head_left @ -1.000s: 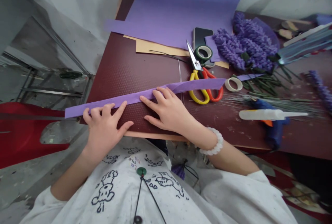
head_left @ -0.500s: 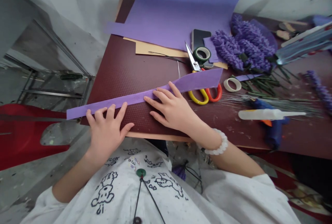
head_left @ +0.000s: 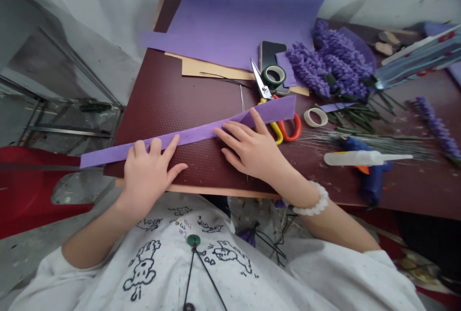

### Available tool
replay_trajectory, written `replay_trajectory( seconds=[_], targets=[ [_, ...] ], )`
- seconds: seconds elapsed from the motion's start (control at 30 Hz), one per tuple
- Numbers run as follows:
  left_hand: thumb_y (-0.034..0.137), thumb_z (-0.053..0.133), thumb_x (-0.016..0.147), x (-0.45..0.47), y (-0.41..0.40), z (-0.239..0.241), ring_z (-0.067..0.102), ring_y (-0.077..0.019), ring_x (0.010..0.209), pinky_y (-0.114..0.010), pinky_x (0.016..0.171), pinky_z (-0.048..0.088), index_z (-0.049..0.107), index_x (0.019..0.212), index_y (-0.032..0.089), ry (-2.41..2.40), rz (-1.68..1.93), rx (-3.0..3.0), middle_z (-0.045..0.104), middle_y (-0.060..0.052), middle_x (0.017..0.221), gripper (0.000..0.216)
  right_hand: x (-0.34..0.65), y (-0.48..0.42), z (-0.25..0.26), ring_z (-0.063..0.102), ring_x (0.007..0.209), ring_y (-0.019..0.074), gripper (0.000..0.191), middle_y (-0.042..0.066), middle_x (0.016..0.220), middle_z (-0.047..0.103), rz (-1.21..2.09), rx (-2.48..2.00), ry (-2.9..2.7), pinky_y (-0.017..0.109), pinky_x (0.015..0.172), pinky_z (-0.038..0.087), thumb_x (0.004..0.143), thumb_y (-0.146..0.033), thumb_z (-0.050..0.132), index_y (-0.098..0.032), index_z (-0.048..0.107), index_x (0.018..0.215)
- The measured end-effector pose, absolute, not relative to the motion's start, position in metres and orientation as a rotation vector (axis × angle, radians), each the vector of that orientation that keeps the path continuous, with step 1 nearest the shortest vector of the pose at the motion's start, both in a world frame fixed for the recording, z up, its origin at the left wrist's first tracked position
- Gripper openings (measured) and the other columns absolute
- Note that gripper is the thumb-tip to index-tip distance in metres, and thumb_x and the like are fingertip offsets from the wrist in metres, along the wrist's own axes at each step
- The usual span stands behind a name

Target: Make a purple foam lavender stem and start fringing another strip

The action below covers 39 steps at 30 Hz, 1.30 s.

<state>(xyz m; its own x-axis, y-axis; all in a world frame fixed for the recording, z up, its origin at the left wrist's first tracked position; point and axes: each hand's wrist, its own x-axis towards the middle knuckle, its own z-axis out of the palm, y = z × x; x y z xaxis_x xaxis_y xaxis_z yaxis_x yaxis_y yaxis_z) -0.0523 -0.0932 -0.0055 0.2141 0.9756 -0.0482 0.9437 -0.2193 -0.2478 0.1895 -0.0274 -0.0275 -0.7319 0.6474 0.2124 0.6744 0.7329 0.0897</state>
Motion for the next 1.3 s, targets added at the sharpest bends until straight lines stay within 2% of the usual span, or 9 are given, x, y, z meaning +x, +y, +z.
replay_trajectory(
  seconds=[0.17, 0.27, 0.37, 0.43, 0.57, 0.73, 1.0, 1.1, 1.3],
  targets=[
    [0.050, 0.033, 0.094, -0.051, -0.079, 0.001, 0.054, -0.0287, 0.086, -0.033, 0.061, 0.037, 0.048, 0.133, 0.022, -1.713, 0.354, -2.378, 0.058, -0.014, 0.103, 0.050, 0.194, -0.026, -0.027, 0.056, 0.104, 0.0227, 0.044, 0.013, 0.123, 0.061, -0.315, -1.177, -2.712, 0.047, 0.105, 0.022, 0.091, -0.020, 0.037, -0.009, 0.049, 0.131],
    [0.039, 0.031, 0.097, -0.047, -0.067, 0.003, 0.056, -0.0257, 0.084, -0.030, 0.053, 0.033, 0.056, 0.117, 0.018, -1.604, 0.335, -2.445, 0.059, -0.012, 0.101, 0.039, 0.196, -0.022, -0.026, 0.056, 0.100, 0.0220, 0.043, 0.014, 0.132, 0.056, -0.342, -1.236, -2.677, 0.043, 0.095, 0.025, 0.091, -0.012, 0.034, -0.010, 0.050, 0.130],
    [0.028, 0.031, 0.097, -0.042, -0.055, 0.000, 0.057, -0.0225, 0.081, -0.029, 0.051, 0.033, 0.060, 0.101, 0.017, -1.530, 0.308, -2.538, 0.059, -0.009, 0.094, 0.031, 0.197, -0.019, -0.026, 0.056, 0.095, 0.0205, 0.040, 0.012, 0.129, 0.059, -0.323, -1.238, -2.670, 0.041, 0.091, 0.024, 0.093, -0.010, 0.031, -0.012, 0.054, 0.125],
    [0.023, 0.034, 0.096, -0.041, -0.049, -0.002, 0.057, -0.0213, 0.079, -0.028, 0.050, 0.034, 0.058, 0.111, 0.019, -1.506, 0.273, -2.552, 0.060, -0.008, 0.092, 0.029, 0.199, -0.019, -0.027, 0.056, 0.093, 0.0196, 0.037, 0.010, 0.122, 0.064, -0.324, -1.209, -2.670, 0.040, 0.090, 0.024, 0.094, -0.011, 0.032, -0.013, 0.058, 0.120],
    [0.012, 0.035, 0.092, -0.043, -0.045, -0.003, 0.058, -0.0213, 0.080, -0.029, 0.053, 0.039, 0.043, 0.137, 0.026, -1.440, 0.275, -2.607, 0.062, -0.007, 0.096, 0.048, 0.204, -0.024, -0.031, 0.057, 0.092, 0.0192, 0.034, 0.008, 0.113, 0.068, -0.345, -1.144, -2.668, 0.039, 0.089, 0.024, 0.092, -0.011, 0.036, -0.013, 0.061, 0.114],
    [0.014, 0.035, 0.093, -0.046, -0.043, -0.004, 0.059, -0.0208, 0.083, -0.028, 0.057, 0.042, 0.045, 0.137, 0.028, -1.474, 0.270, -2.646, 0.062, -0.008, 0.099, 0.047, 0.209, -0.028, -0.034, 0.057, 0.095, 0.0206, 0.036, 0.011, 0.117, 0.066, -0.289, -1.157, -2.684, 0.040, 0.089, 0.023, 0.091, -0.012, 0.036, -0.013, 0.062, 0.116],
    [0.020, 0.032, 0.096, -0.041, -0.039, -0.007, 0.055, -0.0230, 0.095, -0.030, 0.064, 0.046, 0.049, 0.131, 0.013, -1.304, 0.227, -2.708, 0.060, -0.012, 0.112, 0.040, 0.206, -0.028, -0.032, 0.056, 0.090, 0.0197, 0.038, 0.009, 0.111, 0.068, -0.322, -1.165, -2.679, 0.039, 0.089, 0.024, 0.090, -0.011, 0.036, -0.012, 0.058, 0.121],
    [0.029, 0.036, 0.096, -0.037, -0.038, -0.005, 0.056, -0.0223, 0.093, -0.029, 0.062, 0.046, 0.052, 0.125, 0.016, -1.371, 0.176, -2.710, 0.061, -0.010, 0.108, 0.036, 0.203, -0.026, -0.029, 0.055, 0.089, 0.0195, 0.038, 0.009, 0.107, 0.068, -0.292, -1.198, -2.699, 0.039, 0.089, 0.023, 0.092, -0.010, 0.033, -0.013, 0.057, 0.121],
    [0.027, 0.039, 0.095, -0.033, -0.038, -0.004, 0.057, -0.0217, 0.092, -0.028, 0.057, 0.044, 0.050, 0.126, 0.021, -1.446, 0.174, -2.672, 0.060, -0.008, 0.106, 0.034, 0.199, -0.019, -0.020, 0.053, 0.087, 0.0201, 0.036, 0.008, 0.101, 0.069, -0.303, -1.220, -2.725, 0.040, 0.091, 0.022, 0.094, -0.012, 0.031, -0.013, 0.059, 0.116]
  ],
)
